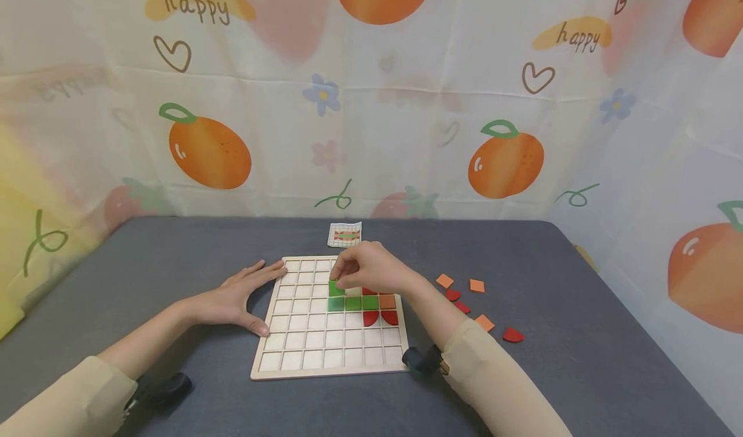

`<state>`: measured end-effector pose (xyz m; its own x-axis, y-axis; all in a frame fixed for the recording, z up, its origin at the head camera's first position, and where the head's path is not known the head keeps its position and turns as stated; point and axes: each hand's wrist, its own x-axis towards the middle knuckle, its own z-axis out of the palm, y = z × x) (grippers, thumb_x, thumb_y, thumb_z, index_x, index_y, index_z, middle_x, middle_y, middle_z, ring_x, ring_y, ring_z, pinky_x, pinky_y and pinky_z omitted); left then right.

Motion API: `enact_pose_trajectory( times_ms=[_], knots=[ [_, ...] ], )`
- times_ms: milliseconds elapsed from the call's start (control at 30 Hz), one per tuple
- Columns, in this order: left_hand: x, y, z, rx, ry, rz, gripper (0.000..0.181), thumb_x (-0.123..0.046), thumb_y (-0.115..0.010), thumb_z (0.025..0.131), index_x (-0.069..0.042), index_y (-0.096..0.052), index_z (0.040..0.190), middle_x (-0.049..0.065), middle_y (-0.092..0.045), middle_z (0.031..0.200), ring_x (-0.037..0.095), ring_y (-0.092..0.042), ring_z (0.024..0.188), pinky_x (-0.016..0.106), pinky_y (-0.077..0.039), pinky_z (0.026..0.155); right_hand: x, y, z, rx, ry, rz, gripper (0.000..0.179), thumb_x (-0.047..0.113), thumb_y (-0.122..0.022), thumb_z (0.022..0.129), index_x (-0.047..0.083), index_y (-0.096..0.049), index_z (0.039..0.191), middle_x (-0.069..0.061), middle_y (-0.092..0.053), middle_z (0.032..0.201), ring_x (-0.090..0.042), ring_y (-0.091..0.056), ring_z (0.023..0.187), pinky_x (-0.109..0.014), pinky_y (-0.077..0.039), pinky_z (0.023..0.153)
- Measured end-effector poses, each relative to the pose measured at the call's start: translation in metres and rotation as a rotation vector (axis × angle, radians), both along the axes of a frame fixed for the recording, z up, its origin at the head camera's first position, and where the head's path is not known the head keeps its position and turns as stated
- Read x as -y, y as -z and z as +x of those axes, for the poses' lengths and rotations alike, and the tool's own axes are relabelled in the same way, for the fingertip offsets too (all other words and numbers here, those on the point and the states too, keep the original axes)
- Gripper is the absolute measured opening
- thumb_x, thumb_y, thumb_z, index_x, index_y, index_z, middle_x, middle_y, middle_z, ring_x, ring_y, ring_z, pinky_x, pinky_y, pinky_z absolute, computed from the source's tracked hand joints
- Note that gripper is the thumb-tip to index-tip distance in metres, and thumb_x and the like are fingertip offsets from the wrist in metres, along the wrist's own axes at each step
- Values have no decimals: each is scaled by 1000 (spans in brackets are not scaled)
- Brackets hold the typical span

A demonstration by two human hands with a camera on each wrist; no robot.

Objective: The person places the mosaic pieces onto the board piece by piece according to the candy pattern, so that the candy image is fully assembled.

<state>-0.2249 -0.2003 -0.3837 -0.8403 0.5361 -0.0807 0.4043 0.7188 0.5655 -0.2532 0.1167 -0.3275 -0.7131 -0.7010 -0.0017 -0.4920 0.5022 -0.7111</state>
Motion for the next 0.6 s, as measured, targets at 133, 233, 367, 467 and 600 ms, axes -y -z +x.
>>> enact_pose_trajectory(
  times_ms=[133, 233, 367, 467, 600],
  knots=[
    [-1, 0, 0, 6, -1, -1, 113, -53, -85, 67, -15, -28, 157, 10, -16, 168, 49, -3, 153, 78, -9, 110, 16, 0, 0, -7, -16, 8, 9, 12, -73, 89, 14, -74, 97, -2, -76, 96, -9, -71, 85, -22, -55, 76],
    [-1, 0, -1, 12, -3, 1, 113, -53, -85, 67, -15, -28, 157, 11, -16, 168, 49, -3, 153, 78, -9, 110, 26, 1, 0, -14, -25, 21, 9, 11, -74, 88, 13, -75, 97, -4, -76, 97, -5, -69, 84, -21, -55, 77],
    [-1, 0, -1, 18, -7, 2, 113, -53, -85, 67, -15, -28, 157, 10, -16, 168, 49, -2, 153, 79, -8, 110, 35, 4, -2, -18, -31, 43, 9, 10, -74, 87, 13, -75, 96, -4, -75, 94, -5, -67, 81, -20, -54, 75],
    [-1, 0, -2, 21, -8, 1, 113, -53, -85, 67, -15, -28, 157, 11, -16, 168, 49, -2, 153, 79, -8, 109, 38, 6, -3, -22, -33, 66, 10, 9, -73, 88, 13, -75, 97, -3, -75, 91, -5, -66, 79, -20, -53, 72],
    [-2, 1, -2, 21, -9, 1, 113, -53, -85, 67, -15, -28, 157, 11, -16, 168, 49, -2, 153, 79, -8, 110, 40, 7, -3, -38, -47, 110, 11, 8, -71, 89, 13, -76, 96, -1, -75, 88, -4, -65, 77, -20, -52, 70]
  ],
)
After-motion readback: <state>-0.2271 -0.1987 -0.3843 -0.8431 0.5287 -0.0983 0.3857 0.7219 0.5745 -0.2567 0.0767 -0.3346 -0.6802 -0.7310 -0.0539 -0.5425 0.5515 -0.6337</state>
